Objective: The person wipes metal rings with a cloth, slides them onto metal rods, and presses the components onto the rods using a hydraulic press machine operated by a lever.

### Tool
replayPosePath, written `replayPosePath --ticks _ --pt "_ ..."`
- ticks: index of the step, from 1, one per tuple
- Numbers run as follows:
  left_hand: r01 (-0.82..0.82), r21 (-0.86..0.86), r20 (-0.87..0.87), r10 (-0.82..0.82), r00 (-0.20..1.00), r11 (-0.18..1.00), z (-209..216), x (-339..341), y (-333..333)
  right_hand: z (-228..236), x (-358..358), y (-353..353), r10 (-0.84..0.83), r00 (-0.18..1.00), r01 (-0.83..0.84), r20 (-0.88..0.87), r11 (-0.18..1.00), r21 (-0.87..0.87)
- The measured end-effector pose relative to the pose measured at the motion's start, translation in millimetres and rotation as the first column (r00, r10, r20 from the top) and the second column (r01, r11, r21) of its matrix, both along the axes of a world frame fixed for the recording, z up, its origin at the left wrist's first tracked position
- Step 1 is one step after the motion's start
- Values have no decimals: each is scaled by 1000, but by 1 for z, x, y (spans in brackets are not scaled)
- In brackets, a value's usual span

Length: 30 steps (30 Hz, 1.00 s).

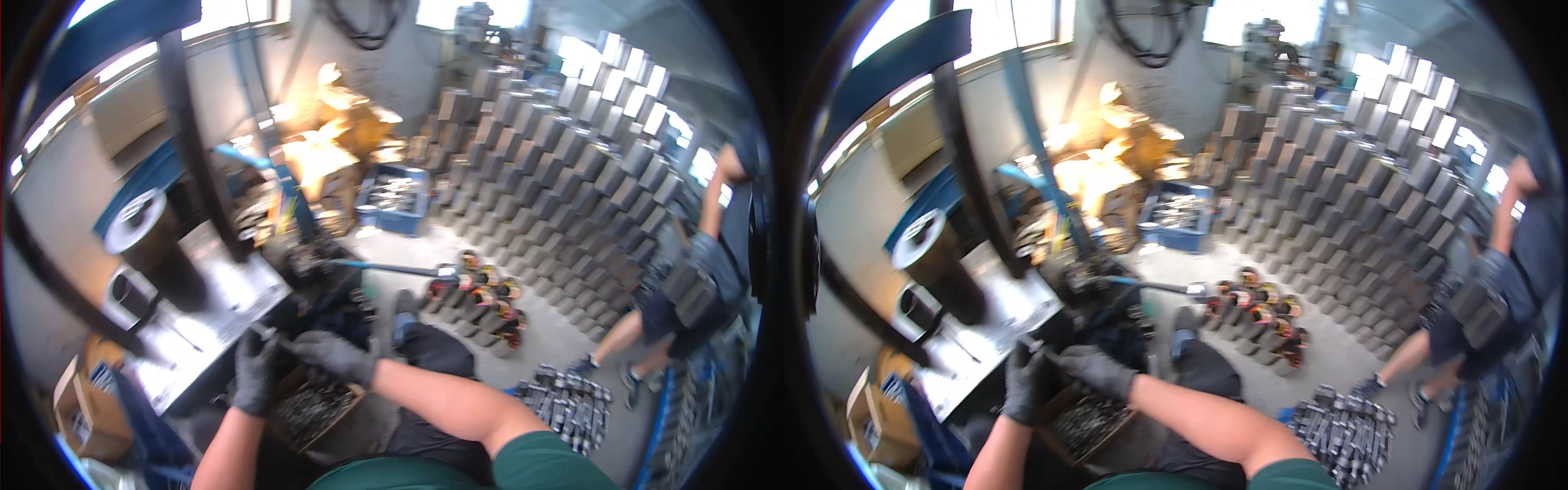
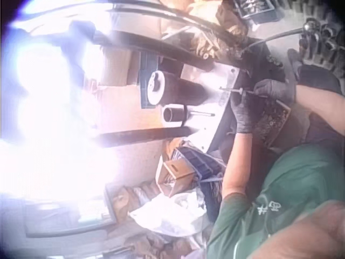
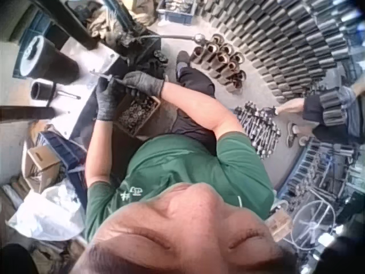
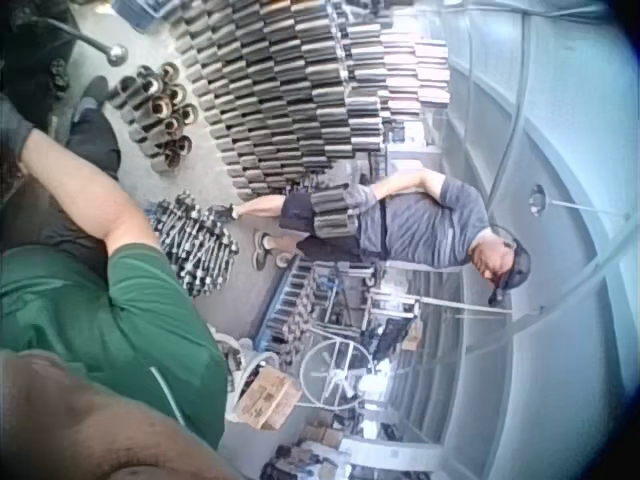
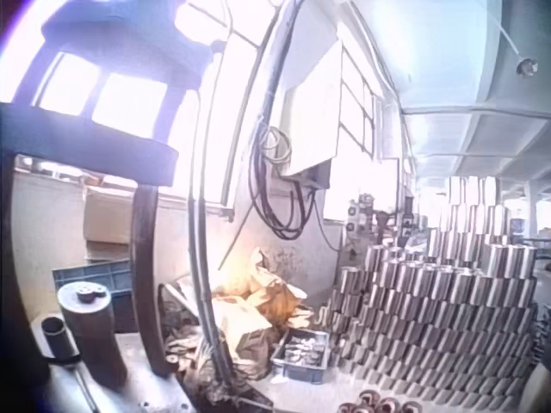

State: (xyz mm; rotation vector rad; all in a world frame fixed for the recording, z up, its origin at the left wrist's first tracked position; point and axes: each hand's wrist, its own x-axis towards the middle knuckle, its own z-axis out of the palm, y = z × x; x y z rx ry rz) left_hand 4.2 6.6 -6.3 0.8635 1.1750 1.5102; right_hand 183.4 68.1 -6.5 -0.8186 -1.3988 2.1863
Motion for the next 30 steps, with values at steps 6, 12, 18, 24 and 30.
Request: replayPosePath --ticks 6,12,18,24,30 --pt "-116 -71 245 130 961 991 5 4 -26 24 26 -4 172 962 -202 214 971 129" --pt "-165 -112 331 193 924 980 -19 -35 -55 22 19 -5 224 912 -320 344 913 253" --pt "-156 -136 307 191 932 978 -40 -47 -62 19 7 -12 256 857 -472 446 735 486" --pt "-220 -230 250 276 928 948 -33 -50 -56 13 4 -16 274 791 -585 547 600 545" --pt "-260 -206 276 310 910 944 -33 -54 -55 10 5 -15 244 732 -649 636 534 542"
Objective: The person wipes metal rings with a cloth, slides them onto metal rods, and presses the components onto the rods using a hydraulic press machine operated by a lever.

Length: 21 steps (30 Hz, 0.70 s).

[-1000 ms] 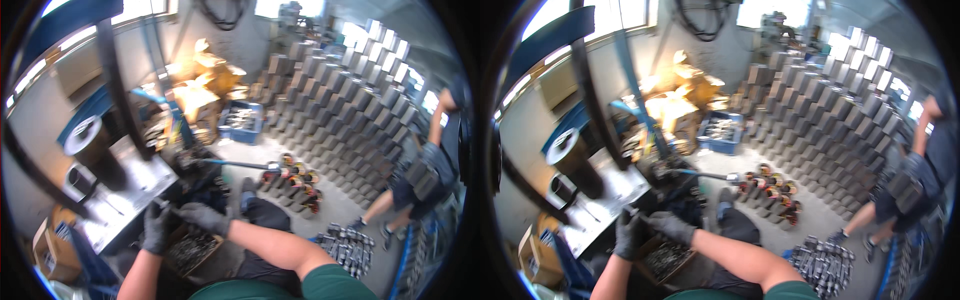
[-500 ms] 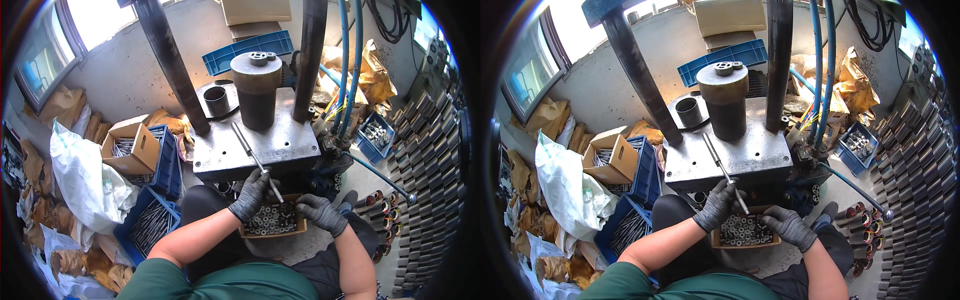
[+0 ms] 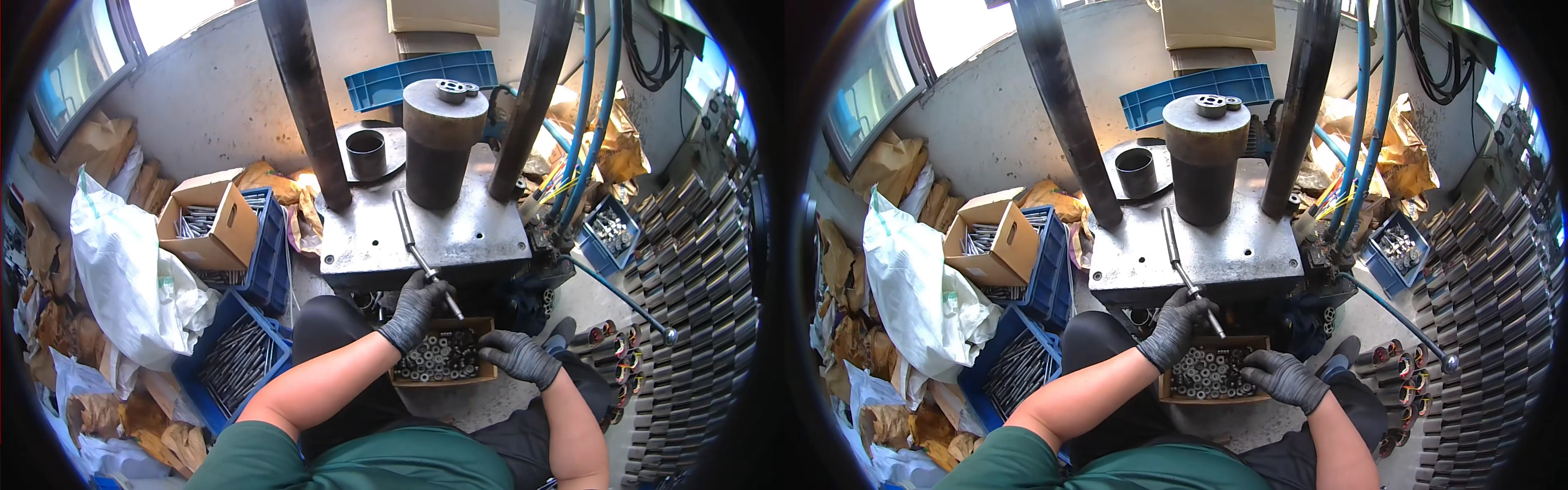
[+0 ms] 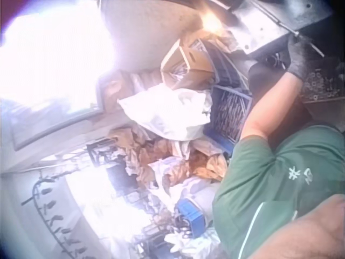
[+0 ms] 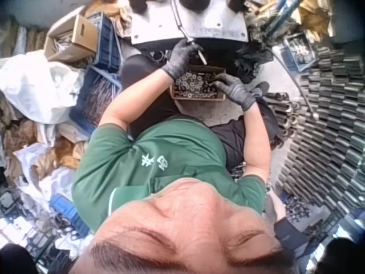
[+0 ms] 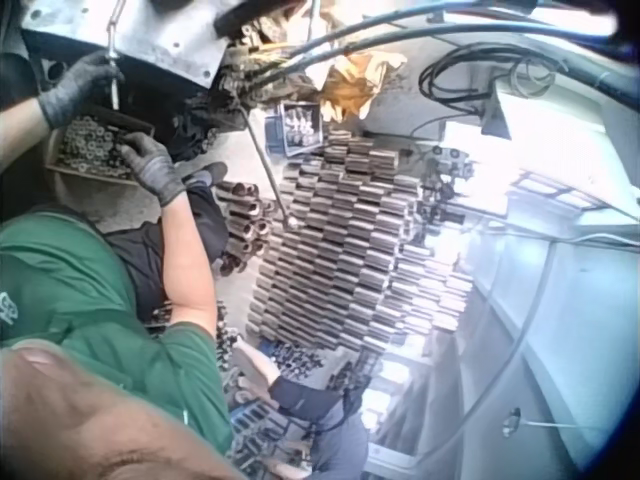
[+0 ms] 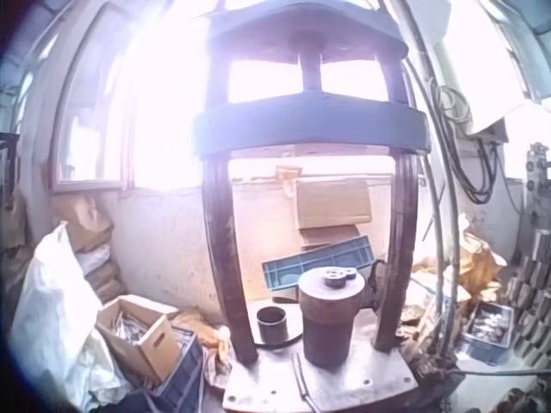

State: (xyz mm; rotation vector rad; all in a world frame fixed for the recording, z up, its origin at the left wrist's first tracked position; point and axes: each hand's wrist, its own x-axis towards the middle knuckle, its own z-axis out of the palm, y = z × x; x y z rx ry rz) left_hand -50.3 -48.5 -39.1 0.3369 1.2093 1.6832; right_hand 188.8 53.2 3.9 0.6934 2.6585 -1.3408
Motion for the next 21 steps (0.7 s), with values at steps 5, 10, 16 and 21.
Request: replayPosePath --ticks 5,10,16,21 --pt "-18 74 -111 26 993 997 -8 2 0 -7 2 2 -15 1000 15 -4 1000 15" --pt "-38 14 -87 39 995 999 -4 -7 -3 -18 4 5 -33 999 31 32 998 52" --pt "-64 -15 -49 64 997 998 -3 -8 6 -7 -10 16 -73 970 120 -231 973 198" --pt "-100 -20 -1 100 995 995 -12 -14 6 38 -97 27 177 860 81 -479 880 469"
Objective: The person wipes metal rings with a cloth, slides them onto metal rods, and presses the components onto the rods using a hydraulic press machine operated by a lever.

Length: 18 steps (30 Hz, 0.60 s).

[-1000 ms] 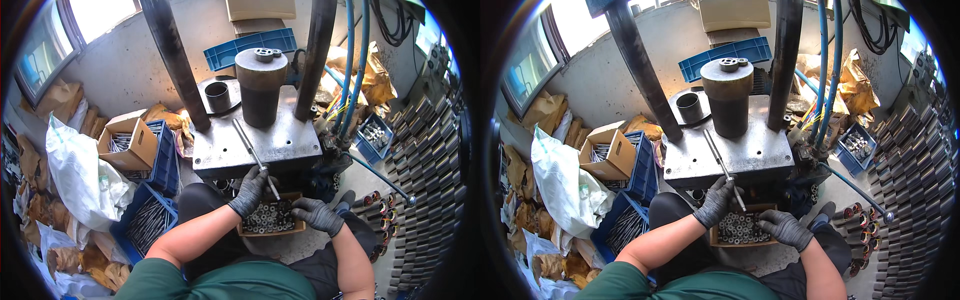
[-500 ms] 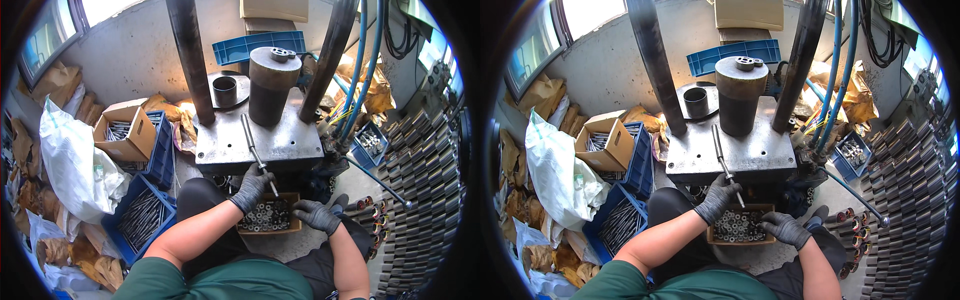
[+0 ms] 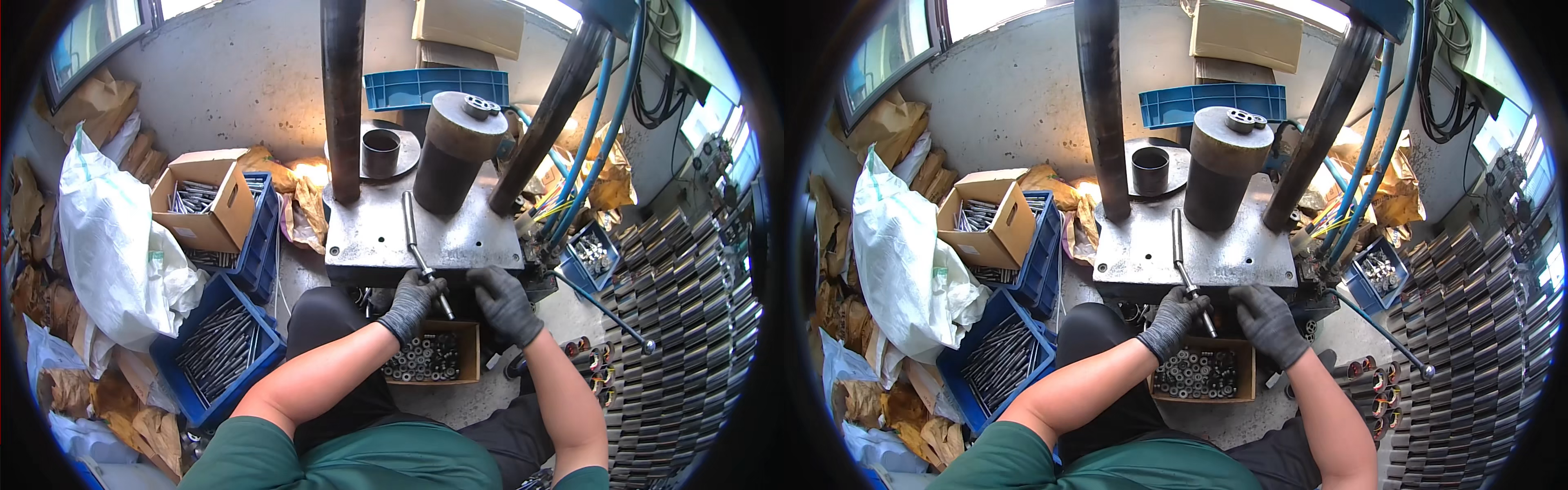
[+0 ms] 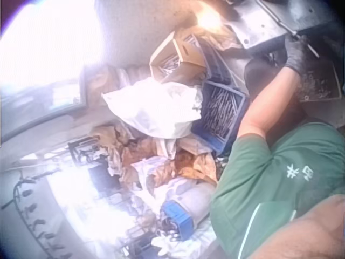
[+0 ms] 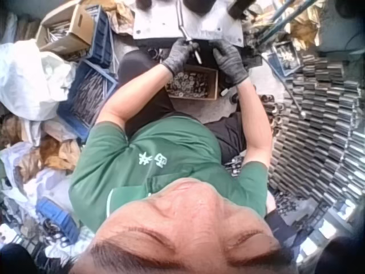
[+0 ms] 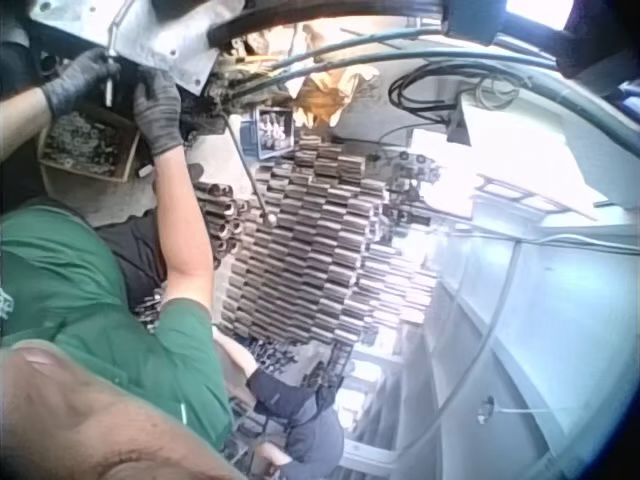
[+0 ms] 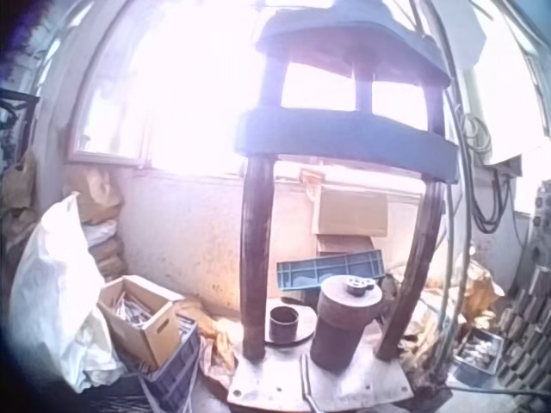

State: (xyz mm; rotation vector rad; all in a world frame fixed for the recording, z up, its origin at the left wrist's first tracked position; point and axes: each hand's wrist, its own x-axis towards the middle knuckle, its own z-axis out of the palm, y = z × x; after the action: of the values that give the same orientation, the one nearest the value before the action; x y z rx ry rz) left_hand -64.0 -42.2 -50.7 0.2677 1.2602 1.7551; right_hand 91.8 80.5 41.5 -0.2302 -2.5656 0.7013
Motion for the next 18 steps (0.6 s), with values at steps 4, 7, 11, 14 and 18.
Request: replayPosePath --ticks 4,7,11,14,18 --pt "17 31 2 -18 1000 999 -4 -1 -4 22 -83 -5 16 992 -42 122 977 210" --pt "65 73 21 -66 998 995 -4 3 2 -3 -128 13 84 981 -127 176 959 253" --pt "118 -20 42 -117 992 993 12 9 -1 -13 -153 24 74 918 -181 389 952 247" --pt "141 21 133 -143 981 990 31 5 -16 -23 -167 16 45 919 -146 391 962 233" --pt "192 24 211 -192 958 981 36 3 -14 -24 -162 12 41 911 -177 410 937 300"
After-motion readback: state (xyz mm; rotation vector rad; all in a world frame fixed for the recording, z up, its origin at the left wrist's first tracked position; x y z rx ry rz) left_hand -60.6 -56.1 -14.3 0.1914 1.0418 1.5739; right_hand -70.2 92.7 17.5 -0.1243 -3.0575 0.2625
